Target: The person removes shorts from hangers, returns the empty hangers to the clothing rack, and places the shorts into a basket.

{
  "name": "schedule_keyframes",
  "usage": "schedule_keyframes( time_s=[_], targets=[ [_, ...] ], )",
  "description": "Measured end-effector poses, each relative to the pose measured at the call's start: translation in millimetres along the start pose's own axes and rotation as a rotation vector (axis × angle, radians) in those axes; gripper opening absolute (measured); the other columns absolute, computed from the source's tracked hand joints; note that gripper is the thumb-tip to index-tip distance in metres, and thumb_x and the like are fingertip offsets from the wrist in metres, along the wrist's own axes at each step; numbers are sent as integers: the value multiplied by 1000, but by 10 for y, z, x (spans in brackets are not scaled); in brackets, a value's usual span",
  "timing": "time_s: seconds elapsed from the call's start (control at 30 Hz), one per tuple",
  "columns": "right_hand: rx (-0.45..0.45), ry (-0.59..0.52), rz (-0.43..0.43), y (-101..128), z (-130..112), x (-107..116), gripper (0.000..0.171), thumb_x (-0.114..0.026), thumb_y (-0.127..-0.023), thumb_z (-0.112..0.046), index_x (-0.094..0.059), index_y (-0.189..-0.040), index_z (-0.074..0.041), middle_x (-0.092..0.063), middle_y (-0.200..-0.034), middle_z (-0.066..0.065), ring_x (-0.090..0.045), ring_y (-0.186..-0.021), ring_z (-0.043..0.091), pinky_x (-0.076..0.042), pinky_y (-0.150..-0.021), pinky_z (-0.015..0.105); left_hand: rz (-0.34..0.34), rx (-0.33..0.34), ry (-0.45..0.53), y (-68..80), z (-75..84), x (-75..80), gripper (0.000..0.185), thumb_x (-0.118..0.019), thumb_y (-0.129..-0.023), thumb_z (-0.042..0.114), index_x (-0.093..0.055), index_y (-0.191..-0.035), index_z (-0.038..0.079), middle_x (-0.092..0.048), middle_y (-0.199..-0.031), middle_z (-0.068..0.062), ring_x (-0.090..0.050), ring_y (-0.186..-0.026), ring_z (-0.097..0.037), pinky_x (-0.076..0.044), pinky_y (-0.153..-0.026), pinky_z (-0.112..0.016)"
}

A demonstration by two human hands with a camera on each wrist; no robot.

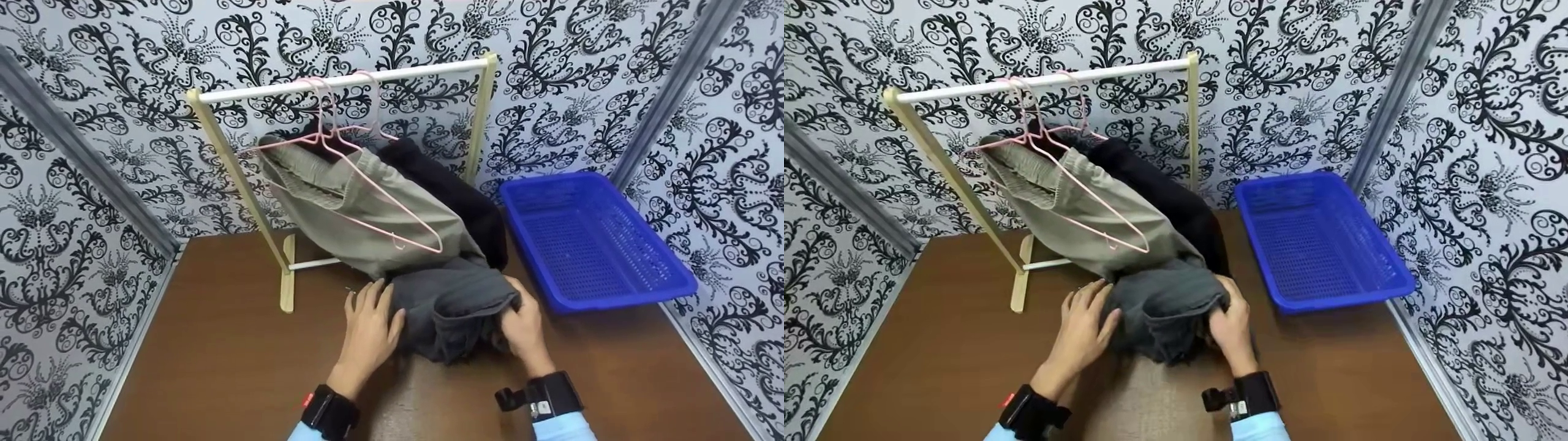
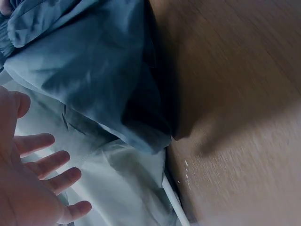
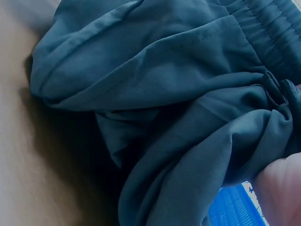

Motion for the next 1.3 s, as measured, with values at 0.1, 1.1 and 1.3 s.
schedule_keyframes(
  time_s=[0.1,1.1,1.3],
  targets=[
    [-75,-97,25,-21,-22,40,36,-58,-96,9,-64,-131,9,-70,-125,11,-63,-110,2,-48,-100,19,-20,10,19,-9,34,-1,47,-67,-98,28,-62,-136,1,-57,-142,-21,-51,-134,-41,-33,-109,-69],
    [-100,-635,192,-422,-483,734,37,-47,-98,15,-72,-119,-4,-74,-111,8,-71,-101,16,-57,-91,26,-56,-14,17,-54,179,-58,46,-63,-101,31,-61,-137,3,-58,-142,-19,-51,-134,-40,-33,-110,-66],
    [-85,-654,195,-528,-611,903,32,-51,-100,11,-71,-122,-2,-73,-112,12,-71,-98,19,-58,-89,27,-65,-9,24,-68,191,-64,45,-64,-100,29,-62,-136,3,-58,-142,-19,-51,-135,-39,-32,-111,-65]
  ],
)
Point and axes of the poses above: each hand's wrist, its own y-axis away from the middle knuckle, its own x-axis out of the back of the hand, z = x × y, the point moved 1 cm from there along -y, towards the middle knuckle
